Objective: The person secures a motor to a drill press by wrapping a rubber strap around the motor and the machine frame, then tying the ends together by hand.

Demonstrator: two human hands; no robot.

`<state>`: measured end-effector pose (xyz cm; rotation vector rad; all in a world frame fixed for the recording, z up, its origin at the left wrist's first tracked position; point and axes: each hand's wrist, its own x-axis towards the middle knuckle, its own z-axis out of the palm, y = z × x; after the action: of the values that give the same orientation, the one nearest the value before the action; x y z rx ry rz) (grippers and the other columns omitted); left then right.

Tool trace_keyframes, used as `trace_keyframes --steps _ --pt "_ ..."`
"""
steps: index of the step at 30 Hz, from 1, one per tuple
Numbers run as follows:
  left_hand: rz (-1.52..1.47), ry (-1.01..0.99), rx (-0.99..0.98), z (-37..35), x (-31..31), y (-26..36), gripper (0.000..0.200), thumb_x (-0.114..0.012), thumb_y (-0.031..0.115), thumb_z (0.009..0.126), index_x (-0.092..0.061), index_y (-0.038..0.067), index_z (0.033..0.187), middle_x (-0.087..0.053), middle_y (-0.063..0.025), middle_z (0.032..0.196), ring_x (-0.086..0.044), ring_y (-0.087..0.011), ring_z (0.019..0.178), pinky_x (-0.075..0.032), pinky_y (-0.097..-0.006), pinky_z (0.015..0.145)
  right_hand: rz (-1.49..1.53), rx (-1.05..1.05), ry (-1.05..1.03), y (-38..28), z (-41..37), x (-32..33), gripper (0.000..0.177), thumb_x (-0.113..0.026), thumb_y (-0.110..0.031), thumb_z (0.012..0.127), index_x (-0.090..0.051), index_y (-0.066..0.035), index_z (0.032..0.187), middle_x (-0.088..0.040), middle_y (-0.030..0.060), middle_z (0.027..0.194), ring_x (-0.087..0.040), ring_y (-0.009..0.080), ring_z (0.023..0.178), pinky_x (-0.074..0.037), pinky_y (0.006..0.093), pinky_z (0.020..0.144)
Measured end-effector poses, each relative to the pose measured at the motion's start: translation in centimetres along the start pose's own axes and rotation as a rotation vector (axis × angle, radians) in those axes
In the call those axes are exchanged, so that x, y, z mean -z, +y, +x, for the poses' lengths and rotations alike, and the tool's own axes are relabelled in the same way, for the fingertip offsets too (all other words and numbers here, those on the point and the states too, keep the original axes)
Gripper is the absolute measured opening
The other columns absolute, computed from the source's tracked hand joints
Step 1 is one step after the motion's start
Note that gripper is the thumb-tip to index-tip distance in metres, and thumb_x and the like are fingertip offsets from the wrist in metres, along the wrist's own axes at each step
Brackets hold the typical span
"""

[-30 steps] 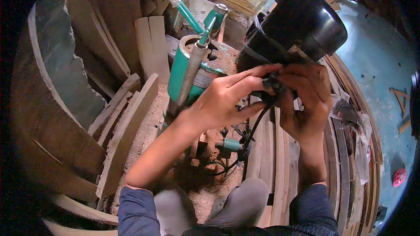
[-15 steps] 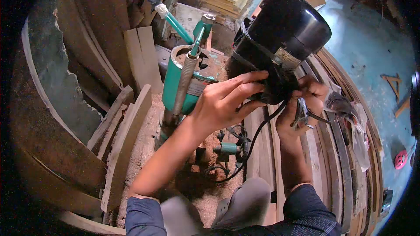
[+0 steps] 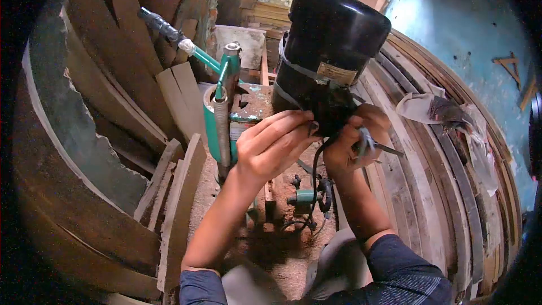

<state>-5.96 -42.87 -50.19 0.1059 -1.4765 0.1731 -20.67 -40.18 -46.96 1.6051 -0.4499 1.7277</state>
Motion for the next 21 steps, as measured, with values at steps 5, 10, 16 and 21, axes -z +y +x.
trace_keyframes --steps 5,10,16,21 --pt "0.082 -0.058 -0.129 0.1 0.6 -0.1 0.022 -0.08 -0.004 0.069 -0.07 -0.001 0.089 -0.07 -0.0117 0.099 -0.072 -0.026 0.092 -0.061 -0.0329 0.079 0.008 0.078 -0.091 1.5 0.2 1.0 0.017 -0.062 -0.016 0.094 -0.055 -0.001 0.091 -0.055 0.0144 0.09 -0.058 0.0259 0.077 -0.046 0.036 0.066" --pt "0.057 -0.078 -0.117 0.2 0.8 0.1 0.023 -0.079 -0.006 0.069 -0.071 -0.002 0.09 -0.07 -0.0129 0.101 -0.071 -0.0264 0.093 -0.061 -0.034 0.081 0.029 0.131 -0.138 1.8 -0.3 0.9 0.013 -0.061 -0.013 0.094 -0.055 -0.001 0.092 -0.055 0.0139 0.09 -0.057 0.0276 0.076 -0.047 0.0372 0.066" --pt "-0.046 -0.093 0.157 -0.6 0.5 1.9 0.021 -0.078 -0.009 0.07 -0.073 -0.003 0.089 -0.072 -0.0149 0.102 -0.072 -0.0274 0.095 -0.06 -0.0353 0.084 0.0 0.055 -0.029 2.0 -1.6 0.6 0.03 -0.085 -0.021 0.065 -0.071 -0.009 0.089 -0.062 0.0087 0.085 -0.06 0.0293 0.076 -0.049 0.0407 0.067" --pt "-0.053 0.048 0.267 -0.7 -0.4 2.7 0.019 -0.076 -0.012 0.071 -0.071 -0.003 0.087 -0.073 -0.0154 0.094 -0.073 -0.0255 0.091 -0.059 -0.0322 0.081 0.038 0.052 -0.008 1.2 -0.8 0.1 0.013 -0.071 -0.014 0.082 -0.063 -0.006 0.088 -0.059 0.0111 0.088 -0.058 0.0282 0.078 -0.047 0.0402 0.068"
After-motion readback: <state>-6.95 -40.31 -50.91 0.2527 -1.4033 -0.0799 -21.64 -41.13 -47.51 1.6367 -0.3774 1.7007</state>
